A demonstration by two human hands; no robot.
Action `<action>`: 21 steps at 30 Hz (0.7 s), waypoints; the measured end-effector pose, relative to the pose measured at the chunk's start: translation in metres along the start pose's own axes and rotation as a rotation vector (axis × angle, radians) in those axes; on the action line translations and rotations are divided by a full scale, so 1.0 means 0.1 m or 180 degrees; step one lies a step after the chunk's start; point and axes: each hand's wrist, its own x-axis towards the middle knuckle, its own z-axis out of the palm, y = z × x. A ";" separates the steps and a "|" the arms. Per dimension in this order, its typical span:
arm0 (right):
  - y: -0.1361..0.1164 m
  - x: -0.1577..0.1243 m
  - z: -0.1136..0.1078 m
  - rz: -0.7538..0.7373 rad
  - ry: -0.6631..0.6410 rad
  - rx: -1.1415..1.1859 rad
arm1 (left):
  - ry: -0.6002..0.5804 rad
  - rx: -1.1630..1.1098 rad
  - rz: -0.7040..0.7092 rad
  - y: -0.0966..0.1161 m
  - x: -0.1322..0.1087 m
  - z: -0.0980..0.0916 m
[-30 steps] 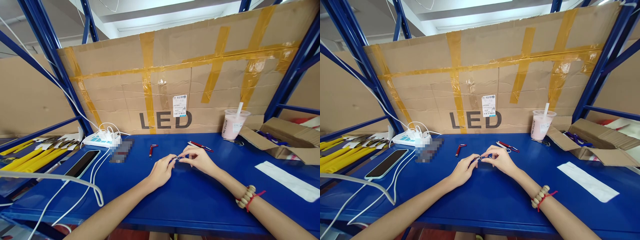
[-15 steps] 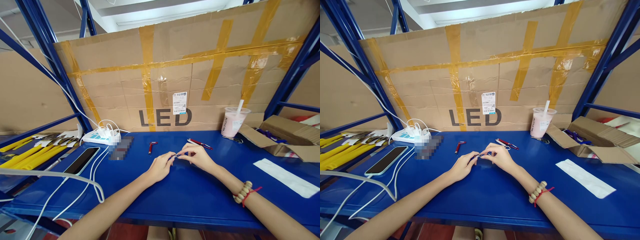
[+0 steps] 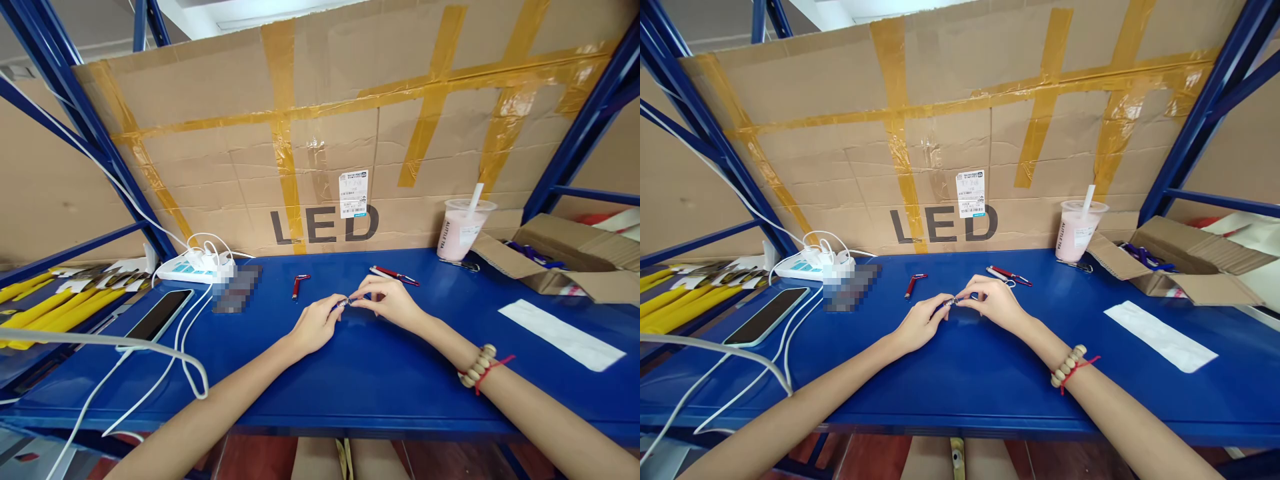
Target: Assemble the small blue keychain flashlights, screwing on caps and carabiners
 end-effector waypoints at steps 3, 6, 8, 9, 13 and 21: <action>0.01 0.00 0.00 -0.0026 -0.0012 -0.0022 | -0.0014 0.0010 0.0009 -0.01 0.00 0.00; 0.01 0.00 0.00 -0.0043 -0.0037 -0.0028 | -0.0038 0.0018 0.0009 -0.01 0.00 -0.01; 0.02 0.00 0.00 -0.0038 -0.0053 -0.0028 | -0.0062 0.0020 0.0003 0.00 0.00 -0.01; 0.02 0.00 0.00 -0.0030 -0.0059 -0.0025 | -0.0073 0.0021 0.0000 0.00 -0.01 -0.01; 0.03 0.00 0.00 -0.0003 -0.0094 0.0006 | -0.0116 0.0025 -0.0017 0.01 -0.01 -0.01; 0.01 -0.03 0.01 -0.0096 -0.0261 -0.0022 | -0.0375 -0.0050 0.0063 0.03 -0.06 -0.04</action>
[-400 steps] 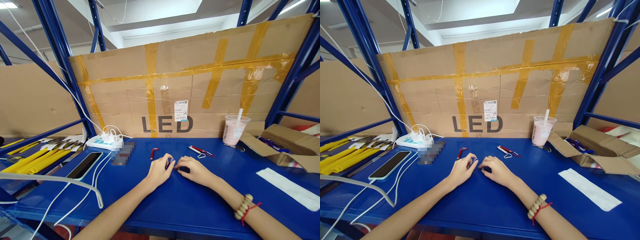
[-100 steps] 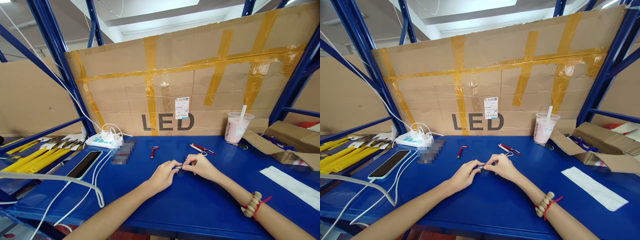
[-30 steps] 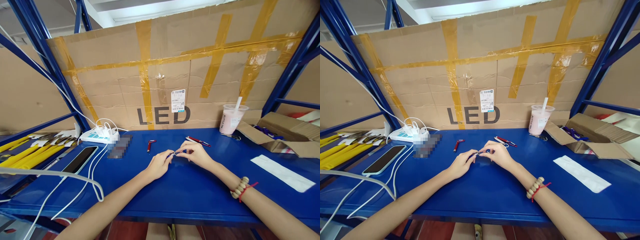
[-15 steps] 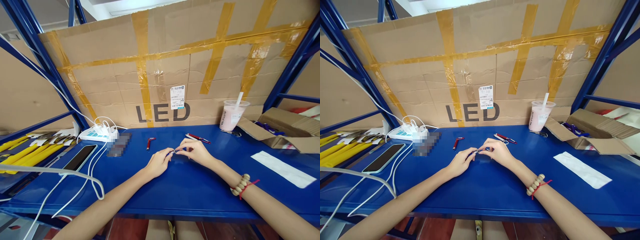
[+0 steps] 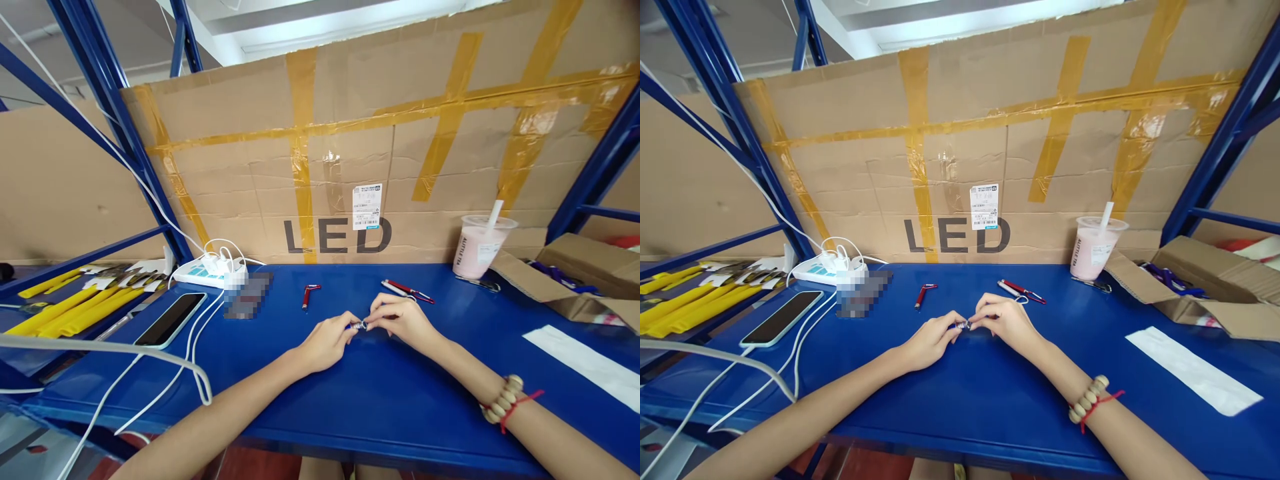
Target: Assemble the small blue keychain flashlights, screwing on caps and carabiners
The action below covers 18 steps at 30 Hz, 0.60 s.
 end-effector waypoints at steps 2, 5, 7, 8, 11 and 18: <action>-0.03 -0.01 0.00 -0.0039 -0.0025 -0.0066 | -0.0049 -0.0036 0.0029 0.00 -0.02 -0.01; -0.05 -0.01 0.00 -0.0058 -0.0022 -0.0158 | -0.0091 -0.0084 0.0075 0.00 -0.04 -0.02; -0.06 -0.01 0.01 -0.0025 -0.0003 -0.0194 | -0.0115 -0.0105 0.0109 0.01 -0.05 -0.03; -0.06 -0.01 0.01 0.0003 -0.0003 -0.0202 | -0.0126 -0.0111 0.0126 0.01 -0.06 -0.03; -0.07 -0.02 0.02 0.0111 -0.0021 -0.0199 | -0.0119 -0.0132 0.0172 0.01 -0.06 -0.02; -0.12 -0.02 0.05 0.0537 0.0041 0.0062 | 0.0064 -0.0156 0.0234 -0.01 -0.06 0.01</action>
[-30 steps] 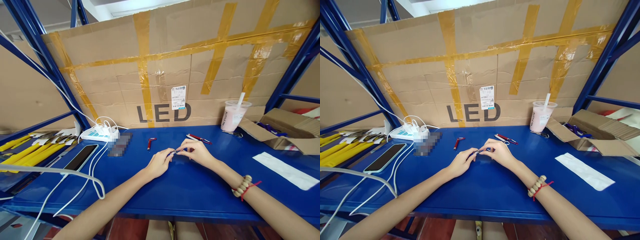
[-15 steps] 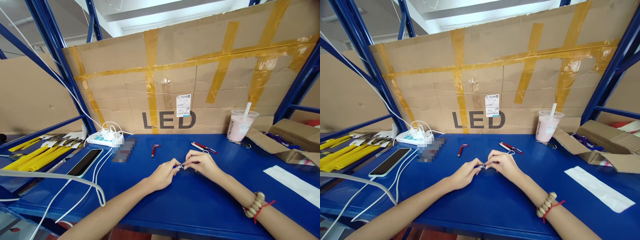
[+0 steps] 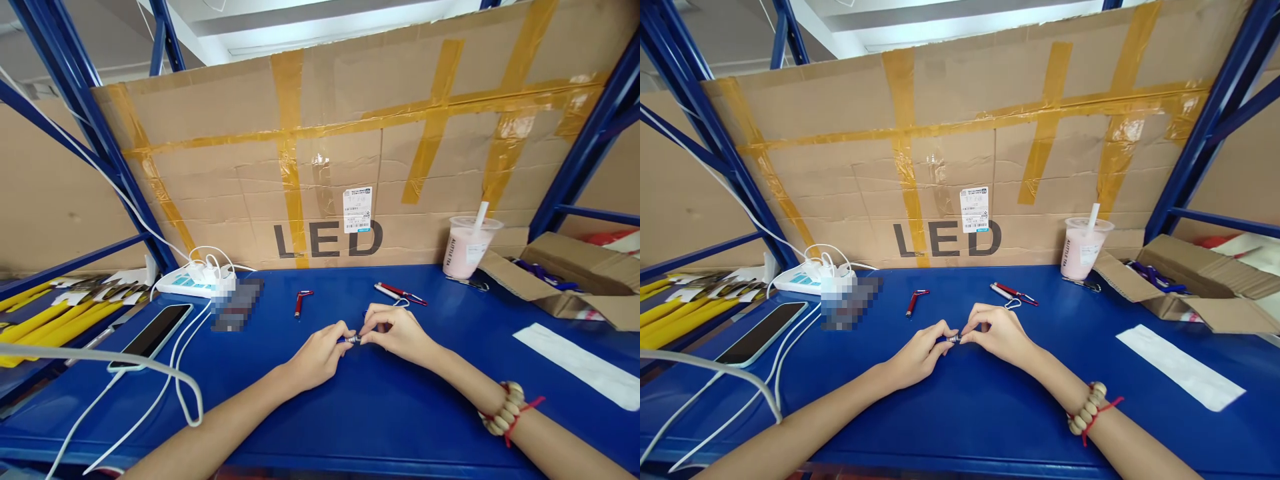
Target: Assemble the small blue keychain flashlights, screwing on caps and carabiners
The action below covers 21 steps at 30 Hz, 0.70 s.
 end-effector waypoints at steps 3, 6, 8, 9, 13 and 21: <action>0.00 0.00 0.03 0.0253 -0.0066 0.0272 | 0.0057 0.0069 0.0015 0.01 -0.01 0.00; 0.00 0.01 0.05 0.0466 -0.0231 0.0486 | 0.0049 0.0206 0.0061 0.03 -0.02 -0.01; 0.00 0.02 0.05 0.0559 -0.0318 0.0564 | 0.0027 0.0308 0.0078 0.04 -0.02 -0.02; -0.01 0.02 0.05 0.0592 -0.0354 0.0591 | 0.0024 0.0353 0.0077 0.05 -0.02 -0.02; -0.02 0.03 0.05 0.0690 -0.0454 0.0644 | 0.0022 0.0499 0.0043 0.08 -0.02 -0.03; 0.05 0.03 0.07 0.0828 -0.0501 0.0485 | -0.0121 0.0817 0.0110 0.10 -0.03 -0.07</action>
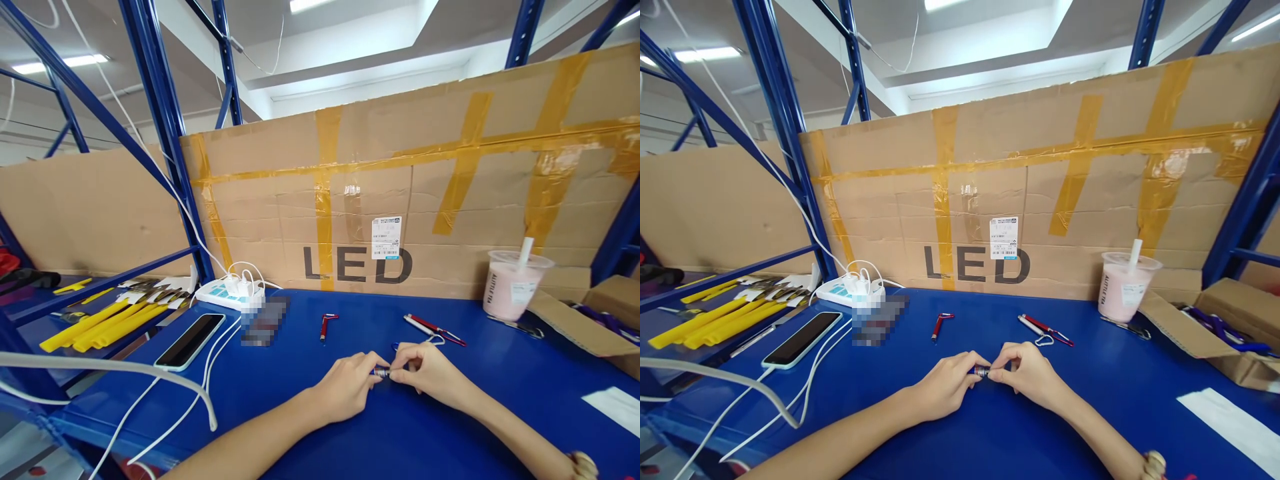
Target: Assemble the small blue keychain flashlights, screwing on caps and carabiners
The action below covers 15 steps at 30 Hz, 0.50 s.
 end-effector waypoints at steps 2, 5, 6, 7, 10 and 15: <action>0.02 0.00 0.00 0.0009 -0.0029 -0.0049 | -0.0023 0.0073 0.0047 -0.02 0.00 0.00; 0.04 0.01 0.00 0.0013 -0.0114 -0.0093 | -0.0043 0.0156 0.0102 -0.03 0.01 0.01; 0.04 0.01 0.00 0.0011 -0.0126 -0.0102 | -0.0041 0.0171 0.0106 -0.04 0.01 0.01; 0.04 0.01 0.00 0.0007 -0.0125 -0.0108 | -0.0034 0.0179 0.0103 -0.04 0.01 0.01; 0.04 0.02 0.01 -0.0006 -0.0060 -0.0112 | -0.0002 0.0164 0.0067 -0.03 0.02 0.01; 0.00 0.01 -0.02 -0.0001 0.0024 -0.0058 | 0.0033 0.0057 -0.0050 -0.01 0.03 0.02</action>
